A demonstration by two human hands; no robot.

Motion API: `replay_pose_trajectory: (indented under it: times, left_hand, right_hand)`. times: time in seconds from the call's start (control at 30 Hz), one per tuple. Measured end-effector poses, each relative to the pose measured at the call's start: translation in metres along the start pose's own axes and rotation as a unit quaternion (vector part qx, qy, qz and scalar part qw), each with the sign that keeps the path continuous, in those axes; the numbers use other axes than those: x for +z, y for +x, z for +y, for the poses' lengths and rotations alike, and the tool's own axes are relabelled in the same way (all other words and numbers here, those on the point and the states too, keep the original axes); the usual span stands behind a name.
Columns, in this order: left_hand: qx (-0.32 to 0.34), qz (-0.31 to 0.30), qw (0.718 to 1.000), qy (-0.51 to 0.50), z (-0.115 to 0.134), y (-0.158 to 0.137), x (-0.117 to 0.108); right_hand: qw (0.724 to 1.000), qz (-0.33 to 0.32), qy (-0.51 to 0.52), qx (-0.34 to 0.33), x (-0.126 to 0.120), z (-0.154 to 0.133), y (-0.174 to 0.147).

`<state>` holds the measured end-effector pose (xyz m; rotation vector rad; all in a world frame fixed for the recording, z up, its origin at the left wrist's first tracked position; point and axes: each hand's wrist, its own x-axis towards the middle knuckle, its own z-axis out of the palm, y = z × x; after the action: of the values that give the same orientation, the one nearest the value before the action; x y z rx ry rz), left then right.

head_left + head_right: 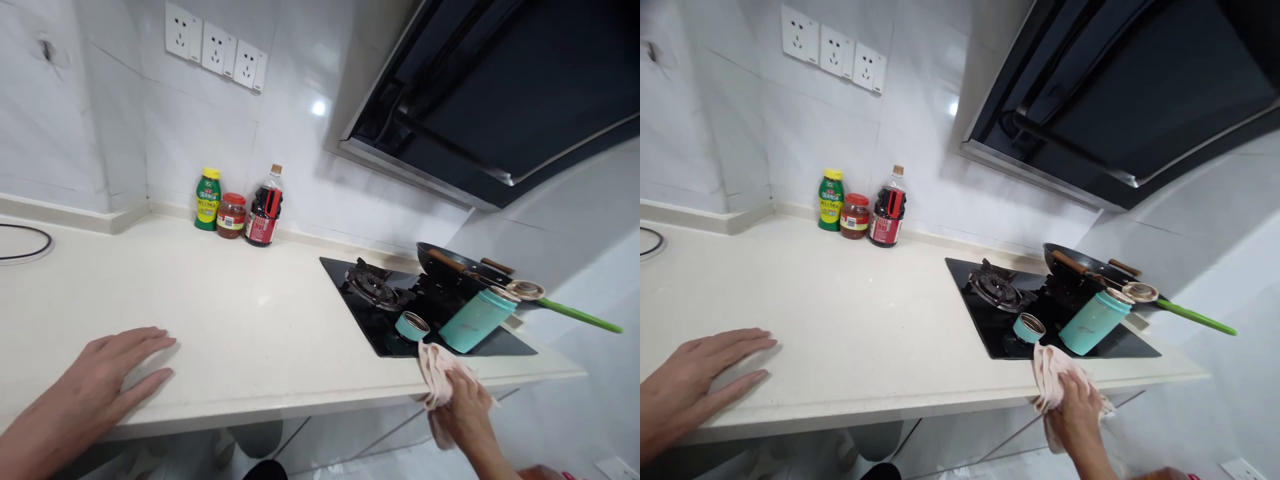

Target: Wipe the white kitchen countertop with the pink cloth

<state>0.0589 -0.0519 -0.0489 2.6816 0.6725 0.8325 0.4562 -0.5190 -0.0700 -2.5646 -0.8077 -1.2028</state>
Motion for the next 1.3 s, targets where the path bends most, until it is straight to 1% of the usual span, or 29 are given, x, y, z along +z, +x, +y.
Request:
replay_pose_trajectory:
  times: [0.1, 0.17, 0.2, 0.27, 0.37, 0.4, 0.47, 0.53, 0.57, 0.6, 0.63, 0.67, 0.7, 0.73, 0.77, 0.83, 0.87, 0.9, 0.93, 1.0, 1.07, 1.1, 1.13, 1.17, 1.2, 1.23, 1.3]
  left_hand:
    - [0.043, -0.024, 0.999, 0.023, 0.009, -0.002, -0.004]
    - [0.042, -0.019, 0.999, 0.023, 0.014, -0.003, -0.005]
    - [0.047, -0.019, 0.998, 0.022, 0.016, -0.003, -0.005]
    - [0.058, -0.01, 0.998, 0.024, 0.018, -0.003, -0.005]
    - [0.069, 0.001, 0.997, 0.031, 0.021, -0.003, -0.005]
    - [0.07, 0.0, 0.997, 0.032, 0.021, -0.004, -0.006]
    - [0.073, -0.006, 0.997, 0.029, 0.02, -0.005, -0.007]
    - [0.074, -0.012, 0.997, 0.015, 0.019, -0.007, -0.01]
    - [0.073, -0.015, 0.997, 0.005, 0.019, -0.008, -0.011]
    - [0.071, -0.018, 0.997, -0.006, 0.019, -0.009, -0.013]
    - [0.065, -0.02, 0.997, -0.018, 0.019, -0.01, -0.015]
    - [0.058, -0.021, 0.998, -0.03, 0.019, -0.01, -0.017]
    - [0.049, -0.022, 0.998, -0.041, 0.02, -0.011, -0.019]
    - [0.04, -0.023, 0.998, -0.051, 0.022, -0.011, -0.021]
    - [0.03, -0.025, 0.997, -0.06, 0.023, -0.011, -0.024]
    - [0.018, -0.028, 0.997, -0.075, 0.026, -0.012, -0.027]
    - [0.017, -0.029, 0.996, -0.08, 0.027, -0.012, -0.028]
    - [0.018, -0.031, 0.996, -0.083, 0.028, -0.012, -0.029]
    - [0.019, -0.032, 0.996, -0.084, 0.028, -0.013, -0.029]
    - [0.023, -0.034, 0.996, -0.082, 0.027, -0.014, -0.027]
    - [0.025, -0.032, 0.996, -0.078, 0.026, -0.016, -0.025]
    - [0.028, -0.029, 0.996, -0.078, 0.025, -0.016, -0.024]
    - [0.033, -0.025, 0.996, -0.078, 0.025, -0.017, -0.024]
    - [0.04, -0.021, 0.996, -0.079, 0.024, -0.017, -0.024]
    - [0.046, -0.019, 0.995, -0.081, 0.024, -0.017, -0.024]
    - [0.052, -0.019, 0.995, -0.083, 0.024, -0.017, -0.024]
    - [0.059, -0.023, 0.994, -0.088, 0.025, -0.016, -0.025]
  right_hand:
    - [0.999, -0.02, -0.003, -0.027, -0.004, -0.029, -0.005]
    - [0.998, -0.032, -0.002, -0.052, -0.004, -0.06, -0.015]
    - [0.997, -0.035, -0.001, -0.066, -0.004, -0.08, -0.022]
    - [0.994, -0.031, -0.004, -0.106, -0.006, -0.132, -0.037]
    - [0.978, 0.009, -0.005, -0.207, -0.019, -0.227, -0.057]
    - [0.97, 0.022, 0.018, -0.242, -0.027, -0.258, -0.061]
    - [0.955, 0.023, 0.09, -0.282, -0.047, -0.311, -0.064]
    - [0.93, -0.021, 0.211, -0.302, -0.069, -0.344, -0.058]
    - [0.907, -0.055, 0.288, -0.302, -0.079, -0.352, -0.051]
    - [0.877, -0.087, 0.372, -0.292, -0.088, -0.354, -0.041]
    - [0.844, -0.114, 0.451, -0.267, -0.097, -0.353, -0.027]
    - [0.813, -0.133, 0.516, -0.234, -0.105, -0.347, -0.012]
    - [0.79, -0.144, 0.562, -0.197, -0.113, -0.339, 0.006]
    - [0.778, -0.141, 0.591, -0.16, -0.12, -0.33, 0.024]
    - [0.776, -0.129, 0.605, -0.124, -0.126, -0.319, 0.043]
    - [0.79, -0.085, 0.602, -0.074, -0.134, -0.296, 0.078]
    - [0.804, -0.06, 0.588, -0.061, -0.134, -0.283, 0.092]
    - [0.821, -0.044, 0.566, -0.056, -0.13, -0.27, 0.103]
    - [0.84, -0.042, 0.536, -0.065, -0.124, -0.256, 0.11]
    - [0.886, -0.089, 0.442, -0.108, -0.101, -0.225, 0.111]
    - [0.925, -0.177, 0.3, -0.151, -0.073, -0.193, 0.1]
    - [0.936, -0.229, 0.219, -0.155, -0.06, -0.176, 0.092]
    - [0.93, -0.286, 0.168, -0.157, -0.049, -0.161, 0.083]
    - [0.92, -0.328, 0.144, -0.158, -0.041, -0.147, 0.076]
    - [0.911, -0.35, 0.144, -0.161, -0.036, -0.135, 0.071]
    - [0.91, -0.344, 0.161, -0.168, -0.034, -0.126, 0.067]
    - [0.926, -0.266, 0.197, -0.183, -0.033, -0.119, 0.065]
